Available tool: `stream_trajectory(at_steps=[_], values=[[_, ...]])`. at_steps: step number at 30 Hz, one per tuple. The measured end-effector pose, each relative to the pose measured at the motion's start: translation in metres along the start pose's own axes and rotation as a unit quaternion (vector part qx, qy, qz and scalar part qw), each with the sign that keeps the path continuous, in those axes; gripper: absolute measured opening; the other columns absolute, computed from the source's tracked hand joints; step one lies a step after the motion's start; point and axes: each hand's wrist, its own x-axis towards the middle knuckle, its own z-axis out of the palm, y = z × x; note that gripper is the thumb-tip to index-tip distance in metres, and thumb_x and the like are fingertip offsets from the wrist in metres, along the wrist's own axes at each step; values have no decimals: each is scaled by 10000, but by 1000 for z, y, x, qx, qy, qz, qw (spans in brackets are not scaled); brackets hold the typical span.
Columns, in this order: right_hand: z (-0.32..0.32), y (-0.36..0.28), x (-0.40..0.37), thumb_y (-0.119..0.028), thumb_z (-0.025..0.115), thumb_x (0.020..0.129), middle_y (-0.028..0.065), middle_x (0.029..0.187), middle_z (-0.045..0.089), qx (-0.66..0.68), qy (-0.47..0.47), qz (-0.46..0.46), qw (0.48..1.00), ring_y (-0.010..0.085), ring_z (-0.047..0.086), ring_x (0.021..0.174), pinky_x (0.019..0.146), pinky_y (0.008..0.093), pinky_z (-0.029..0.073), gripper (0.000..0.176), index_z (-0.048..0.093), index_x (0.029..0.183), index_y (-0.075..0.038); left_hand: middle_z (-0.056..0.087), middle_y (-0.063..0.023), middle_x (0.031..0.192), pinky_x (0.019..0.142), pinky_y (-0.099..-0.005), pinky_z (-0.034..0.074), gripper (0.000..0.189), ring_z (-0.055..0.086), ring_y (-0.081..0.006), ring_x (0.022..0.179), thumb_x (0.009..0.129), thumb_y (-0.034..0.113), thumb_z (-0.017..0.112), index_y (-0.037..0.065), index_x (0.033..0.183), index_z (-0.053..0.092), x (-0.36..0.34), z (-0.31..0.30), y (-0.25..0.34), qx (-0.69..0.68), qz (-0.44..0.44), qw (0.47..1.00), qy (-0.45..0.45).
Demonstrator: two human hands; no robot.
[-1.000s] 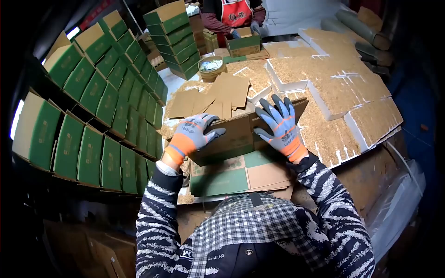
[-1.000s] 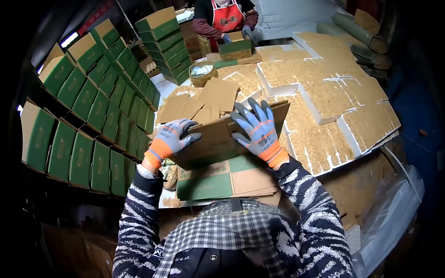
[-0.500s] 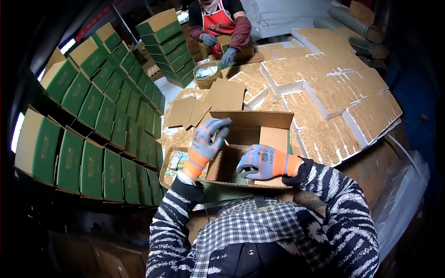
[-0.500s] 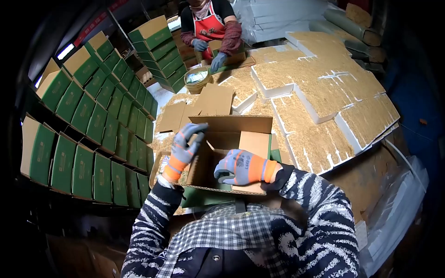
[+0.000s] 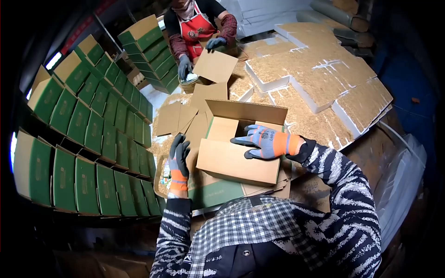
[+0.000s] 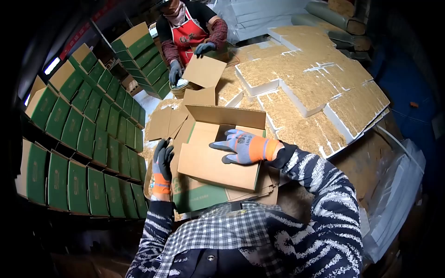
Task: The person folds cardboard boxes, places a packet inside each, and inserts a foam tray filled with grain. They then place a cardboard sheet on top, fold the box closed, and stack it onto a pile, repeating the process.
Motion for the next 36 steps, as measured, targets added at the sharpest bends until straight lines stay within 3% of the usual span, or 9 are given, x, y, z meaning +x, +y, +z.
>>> stream_trajectory(at_steps=[4, 8, 14, 16, 20, 23, 25, 29, 36], values=[[-11, -7, -15, -153, 640, 859, 169, 961, 638, 187, 212, 86, 955, 311, 580, 963, 876, 402, 446, 445, 604, 1301, -117, 520, -110, 1352, 981, -339, 440, 573, 545, -214, 1173, 984, 405, 504, 57, 1433, 431, -20, -14, 14, 44, -28, 998, 29], [80, -37, 0, -229, 551, 980, 82, 1475, 409, 601, 411, 171, 664, 174, 470, 1250, 1025, 315, 399, 567, 347, 1472, -35, 595, -111, 1262, 972, -304, 434, 554, 555, -165, 1132, 948, 292, 555, -12, 1400, 454, -18, 44, 126, 177, 16, 970, -168], [168, -8, -53, -451, 575, 941, 81, 1294, 605, 668, -39, 365, 647, 217, 619, 1085, 845, 328, 513, 455, 630, 1262, -133, 624, -205, 1227, 949, -352, 463, 524, 616, -293, 1117, 902, 202, 616, 47, 1384, 482, -8, 83, 72, 480, 15, 776, -409], [157, 7, -98, -258, 670, 871, 108, 1012, 712, 259, 87, 453, 849, 195, 670, 881, 759, 307, 531, 297, 690, 1090, -59, 647, -216, 1129, 885, -378, 487, 532, 624, -364, 1039, 886, 279, 651, 87, 1363, 512, -33, 104, 76, 549, 6, 691, -471], [136, 61, -195, -177, 798, 727, 206, 1390, 456, 78, 636, 480, 599, 349, 456, 1268, 1077, 381, 367, 731, 467, 1353, 8, 709, -150, 888, 756, -355, 528, 352, 681, -325, 828, 845, 322, 687, 76, 1097, 702, -26, 83, 69, 438, -25, 718, -541], [189, 124, -274, -604, 806, 655, 239, 1538, 259, 188, 400, 842, 310, 376, 270, 1414, 1145, 435, 250, 1215, 145, 1550, -115, 707, -143, 978, 818, -351, 518, 291, 675, -307, 914, 849, 233, 674, 56, 1076, 705, -21, 84, 69, 407, -12, 756, -512], [213, 124, -263, -599, 800, 674, 226, 1562, 220, 183, 420, 774, 437, 337, 244, 1436, 1164, 417, 208, 1214, 105, 1562, -152, 701, -142, 1055, 868, -358, 509, 277, 664, -303, 987, 852, 180, 661, 44, 1091, 696, -16, 95, 73, 396, -5, 789, -470], [174, 87, -214, -251, 796, 801, 85, 1553, 279, 217, 603, 663, 387, 237, 296, 1407, 1156, 375, 243, 1022, 122, 1561, -145, 543, -165, 1354, 1083, -408, 361, 345, 478, -342, 1294, 887, 70, 580, 37, 1228, 624, -7, 90, 72, 383, 233, 881, -151], [97, 58, -257, 70, 655, 840, 113, 1345, 513, 414, 705, 396, 417, 242, 572, 1141, 929, 314, 505, 715, 346, 1464, -89, 477, -88, 1444, 1111, -306, 291, 602, 387, -190, 1357, 909, 191, 575, 61, 1470, 399, 13, 43, 25, 200, -20, 970, -139]])
